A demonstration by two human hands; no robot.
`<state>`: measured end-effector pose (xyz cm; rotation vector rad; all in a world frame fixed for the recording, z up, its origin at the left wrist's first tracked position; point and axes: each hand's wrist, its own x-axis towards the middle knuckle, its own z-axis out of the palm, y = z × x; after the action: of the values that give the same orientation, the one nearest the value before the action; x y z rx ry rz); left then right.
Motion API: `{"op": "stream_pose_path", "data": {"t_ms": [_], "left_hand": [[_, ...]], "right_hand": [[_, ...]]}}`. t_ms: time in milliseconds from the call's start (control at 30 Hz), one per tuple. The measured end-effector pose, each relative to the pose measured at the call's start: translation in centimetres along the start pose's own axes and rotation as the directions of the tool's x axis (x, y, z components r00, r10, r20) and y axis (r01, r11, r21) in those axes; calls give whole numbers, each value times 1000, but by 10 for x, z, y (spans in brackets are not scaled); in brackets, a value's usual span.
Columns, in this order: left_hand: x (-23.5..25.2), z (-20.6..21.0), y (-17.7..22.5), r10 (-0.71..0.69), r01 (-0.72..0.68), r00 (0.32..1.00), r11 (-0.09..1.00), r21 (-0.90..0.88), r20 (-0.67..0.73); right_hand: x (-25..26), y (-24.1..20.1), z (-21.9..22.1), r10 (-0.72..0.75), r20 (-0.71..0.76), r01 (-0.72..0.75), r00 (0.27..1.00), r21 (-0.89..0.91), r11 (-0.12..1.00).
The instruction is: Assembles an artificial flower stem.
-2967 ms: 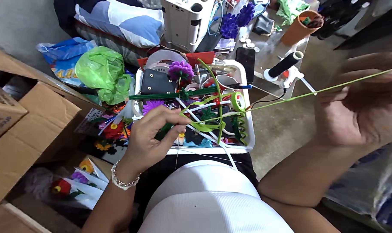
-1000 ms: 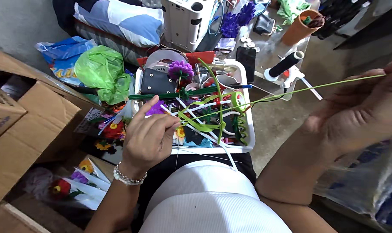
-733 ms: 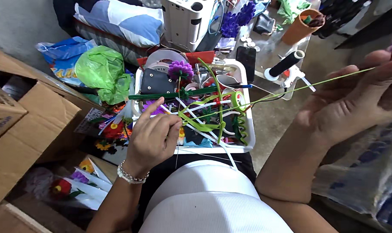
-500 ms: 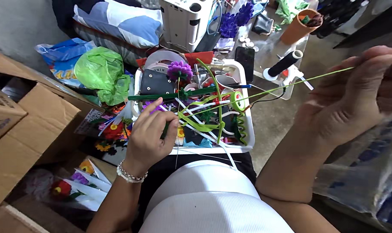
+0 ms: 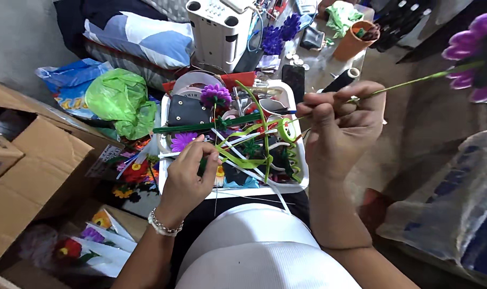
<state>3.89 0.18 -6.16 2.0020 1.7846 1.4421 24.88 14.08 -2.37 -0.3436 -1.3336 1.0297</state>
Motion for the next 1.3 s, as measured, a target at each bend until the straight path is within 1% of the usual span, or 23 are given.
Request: {"op": "stream_pose_path", "data": {"t_ms": [67,133,167,267,333,433,533,600,667,733,833,933,1033,1100,1167,1233,1300], "left_hand": [[0,0,0,-9,9,1000,1000,-16,13],[-1,3,0,-8,9,1000,999,-38,12],[-1,4,0,-7,7,1000,999,-42,6],[-1,5,1,-9,9,1000,999,-50,6],[-2,6,2,-18,19,1000,998,-62,12],[-4,9,4,-47,48,999,994,-97,14],[-6,15,6,-88,93,996,979,-180,31],[-7,17,6,-108,111,994,972,-206,26],[-7,17,5,-118,120,993,969,-217,21],[-7,17,5,-119,129,991,960,-250,53],[-7,17,7,-137,166,983,946,-278,121],[-7,15,4,-150,211,953,952,-220,264],[-3,6,0,-155,197,910,978,-73,384],[0,-3,-4,-175,190,899,982,2,402],[3,-19,-12,-212,206,890,977,59,403],[5,-37,-23,-244,246,897,968,41,369],[7,-50,-29,-232,273,916,958,-83,328]], "right_hand": [[0,4,1,-29,-35,29,999,-10,1000],[0,3,0,-14,-36,13,999,-30,999],[0,2,0,12,-8,-12,1000,-43,999],[-4,-4,5,125,160,-110,979,-98,989],[-12,-4,14,165,221,-143,961,-113,983],[-20,4,23,140,199,-116,970,-131,985],[-21,8,24,97,159,-75,983,-141,987],[-20,7,24,119,165,-94,979,-152,984],[-18,2,23,182,213,-149,960,-163,975],[-18,-2,23,247,278,-207,928,-163,965],[-23,3,28,284,330,-234,900,-183,955],[-25,9,29,334,350,-262,875,-237,935],[-27,13,31,390,405,-273,827,-317,908],[-31,14,36,438,471,-281,766,-367,887],[-37,15,43,466,541,-292,700,-379,878],[-43,16,52,479,608,-284,633,-394,874],[-51,15,62,482,676,-284,558,-391,876]]}}
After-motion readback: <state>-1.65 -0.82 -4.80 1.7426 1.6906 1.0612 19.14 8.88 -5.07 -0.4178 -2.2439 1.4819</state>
